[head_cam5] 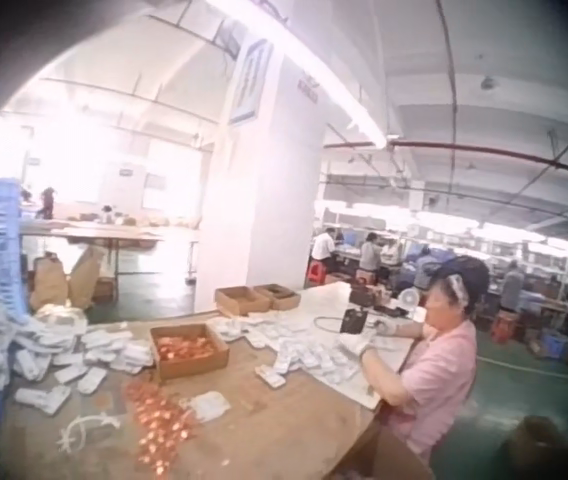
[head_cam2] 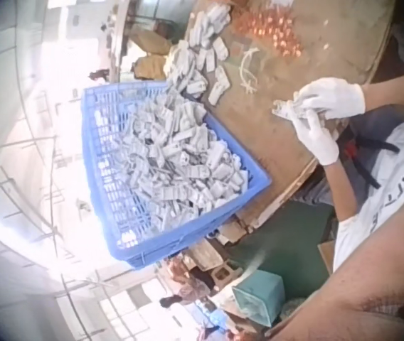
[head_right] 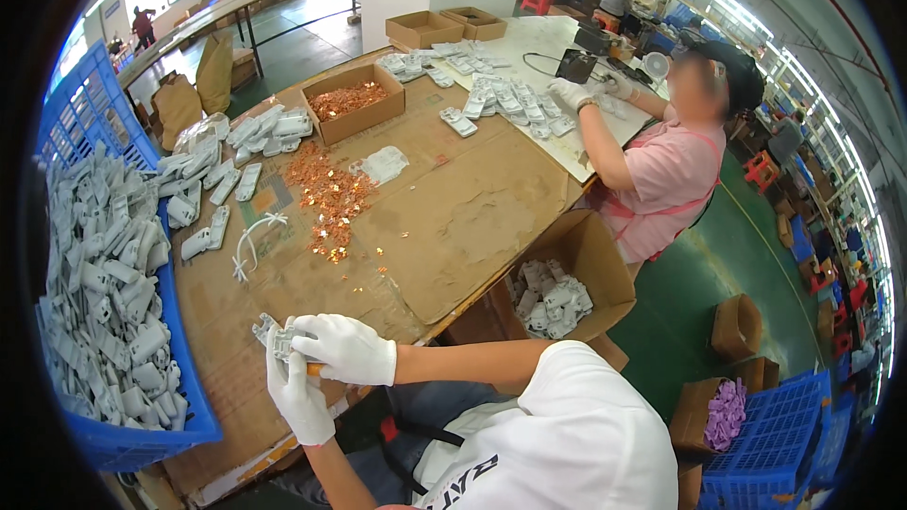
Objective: The person assembles small electronic components by hand, inserting metal components into plastic housings.
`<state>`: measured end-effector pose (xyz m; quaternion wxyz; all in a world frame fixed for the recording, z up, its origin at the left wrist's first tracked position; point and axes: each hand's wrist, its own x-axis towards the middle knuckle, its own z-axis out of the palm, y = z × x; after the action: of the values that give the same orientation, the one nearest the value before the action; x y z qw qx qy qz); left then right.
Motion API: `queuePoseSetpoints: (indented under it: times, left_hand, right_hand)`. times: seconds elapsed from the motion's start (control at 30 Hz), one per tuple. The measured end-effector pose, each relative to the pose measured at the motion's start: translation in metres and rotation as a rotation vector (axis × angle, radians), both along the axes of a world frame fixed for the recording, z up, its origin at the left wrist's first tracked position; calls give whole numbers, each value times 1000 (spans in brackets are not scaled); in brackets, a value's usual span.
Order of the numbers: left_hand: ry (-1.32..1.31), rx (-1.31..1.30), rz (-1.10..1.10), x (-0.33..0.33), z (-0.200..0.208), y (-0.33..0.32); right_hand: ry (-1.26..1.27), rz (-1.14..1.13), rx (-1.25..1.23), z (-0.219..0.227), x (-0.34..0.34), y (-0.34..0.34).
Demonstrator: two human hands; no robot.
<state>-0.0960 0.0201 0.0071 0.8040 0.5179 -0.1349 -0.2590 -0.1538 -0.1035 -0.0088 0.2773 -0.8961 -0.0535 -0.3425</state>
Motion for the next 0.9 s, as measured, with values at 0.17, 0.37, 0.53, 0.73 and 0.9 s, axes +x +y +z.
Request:
queuePoseSetpoints:
  times: [0.17, 0.37, 0.53, 0.73, 0.9]
  left_hand:
    - [1, -8, 5, 3, 1, 5]
    - [7, -5, 30, 2, 5, 6]
    - [24, -29, 22, 4, 3, 10]
    - [22, -27, 19, 4, 2, 10]
    - [21, -17, 12, 2, 3, 11]
  right_hand:
    - [-8, -3, 25, -1, 4, 6]
    - [28, 8, 8, -6, 5, 7]
    - [60, 11, 12, -9, 7, 9]
    - [36, 5, 27, -6, 6, 11]
    - [35, 9, 27, -9, 6, 12]
